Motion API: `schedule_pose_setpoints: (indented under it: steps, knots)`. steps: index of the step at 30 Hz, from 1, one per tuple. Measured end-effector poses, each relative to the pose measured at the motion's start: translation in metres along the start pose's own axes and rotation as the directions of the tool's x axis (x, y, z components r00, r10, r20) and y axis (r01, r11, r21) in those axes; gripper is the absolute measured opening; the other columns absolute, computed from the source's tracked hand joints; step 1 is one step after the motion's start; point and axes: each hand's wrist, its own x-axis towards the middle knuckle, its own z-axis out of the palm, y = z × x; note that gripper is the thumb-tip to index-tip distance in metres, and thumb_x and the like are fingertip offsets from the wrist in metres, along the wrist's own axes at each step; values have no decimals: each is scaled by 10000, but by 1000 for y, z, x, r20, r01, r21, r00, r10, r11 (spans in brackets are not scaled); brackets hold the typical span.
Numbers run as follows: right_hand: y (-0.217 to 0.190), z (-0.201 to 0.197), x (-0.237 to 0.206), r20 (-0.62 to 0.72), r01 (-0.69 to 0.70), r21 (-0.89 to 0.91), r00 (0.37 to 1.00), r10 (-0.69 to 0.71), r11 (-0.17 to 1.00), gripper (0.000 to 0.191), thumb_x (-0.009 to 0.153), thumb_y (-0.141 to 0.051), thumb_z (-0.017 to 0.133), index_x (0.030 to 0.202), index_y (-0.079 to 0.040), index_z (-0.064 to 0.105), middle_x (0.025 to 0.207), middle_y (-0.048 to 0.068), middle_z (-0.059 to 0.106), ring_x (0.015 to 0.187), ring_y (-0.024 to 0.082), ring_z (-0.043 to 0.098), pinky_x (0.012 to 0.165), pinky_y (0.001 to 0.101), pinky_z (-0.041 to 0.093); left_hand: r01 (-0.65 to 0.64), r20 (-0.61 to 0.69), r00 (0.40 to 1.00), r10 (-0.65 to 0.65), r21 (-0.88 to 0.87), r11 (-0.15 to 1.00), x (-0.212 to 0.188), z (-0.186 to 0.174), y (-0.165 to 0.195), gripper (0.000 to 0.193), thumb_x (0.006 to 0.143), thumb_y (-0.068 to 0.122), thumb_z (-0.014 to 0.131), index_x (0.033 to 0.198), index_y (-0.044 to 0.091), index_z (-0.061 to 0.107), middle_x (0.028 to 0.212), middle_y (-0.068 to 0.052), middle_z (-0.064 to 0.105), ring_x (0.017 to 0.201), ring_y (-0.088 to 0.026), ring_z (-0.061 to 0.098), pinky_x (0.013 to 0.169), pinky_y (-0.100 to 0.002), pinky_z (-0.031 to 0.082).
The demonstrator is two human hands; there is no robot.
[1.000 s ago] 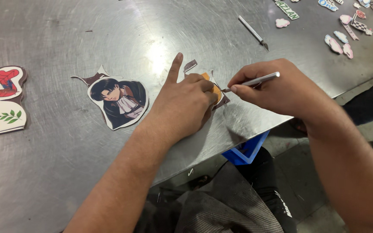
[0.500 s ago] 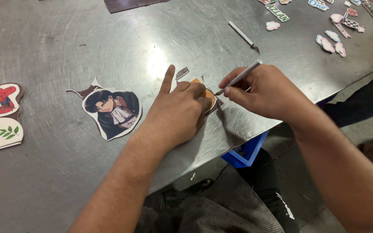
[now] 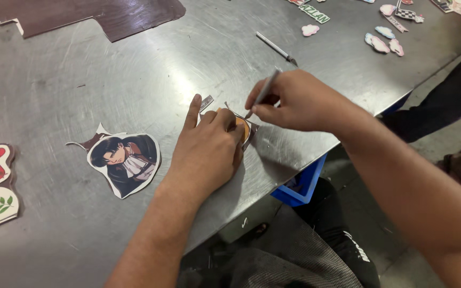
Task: The person uses a craft knife to cut around the edges of a printed number '3' sticker on a metal worktable. They hold the sticker with the left hand and carefully trim the excess backing material with the right hand, then discard the cut pieces into a blue bin.
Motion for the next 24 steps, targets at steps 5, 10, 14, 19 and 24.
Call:
schedule_pose_setpoints:
  steps: [5,10,14,19,24]
  knots:
    - [-10,9,-12,-48,-83,-36,996,81,996,198,871,-217,723,1028,-108,774,866,71,792,748,187,763,670,334,590,9,39,999,-9,15,1000,-3,1,-3,209,842,206,682,993,83,759,1076,-107,660,1078,-290,635,1216,-552,257]
    - [-9,12,-17,-109,-15,-25,994,12,1000,167,867,-188,720,1005,-112,776,872,56,780,742,187,757,662,329,590,-6,50,999,4,25,1000,-2,0,-5,231,821,207,689,1003,88,766,1075,-76,675,1077,-278,636,1222,-552,254]
    - [-6,11,-20,-115,8,-31,993,-11,999,164,864,-177,734,1009,-109,772,874,62,773,760,204,751,668,340,583,-26,36,999,25,22,999,1,-5,-2,260,827,240,679,1016,86,769,1079,-50,683,1062,-270,639,1206,-572,245]
    - [-8,11,-23,-112,43,-46,993,-48,998,174,855,-185,751,1010,-108,774,867,66,768,746,216,750,659,351,582,17,68,998,-18,11,1000,1,-5,-1,233,923,270,627,1021,117,773,1089,-37,682,1057,-257,642,1228,-572,214]
    - [-6,11,-23,-90,42,-77,995,-49,996,175,852,-176,746,1013,-115,778,861,58,770,731,214,748,648,351,584,6,76,997,-10,49,999,1,-1,-2,267,936,288,614,1061,108,768,1064,-43,673,1070,-248,637,1233,-569,198]
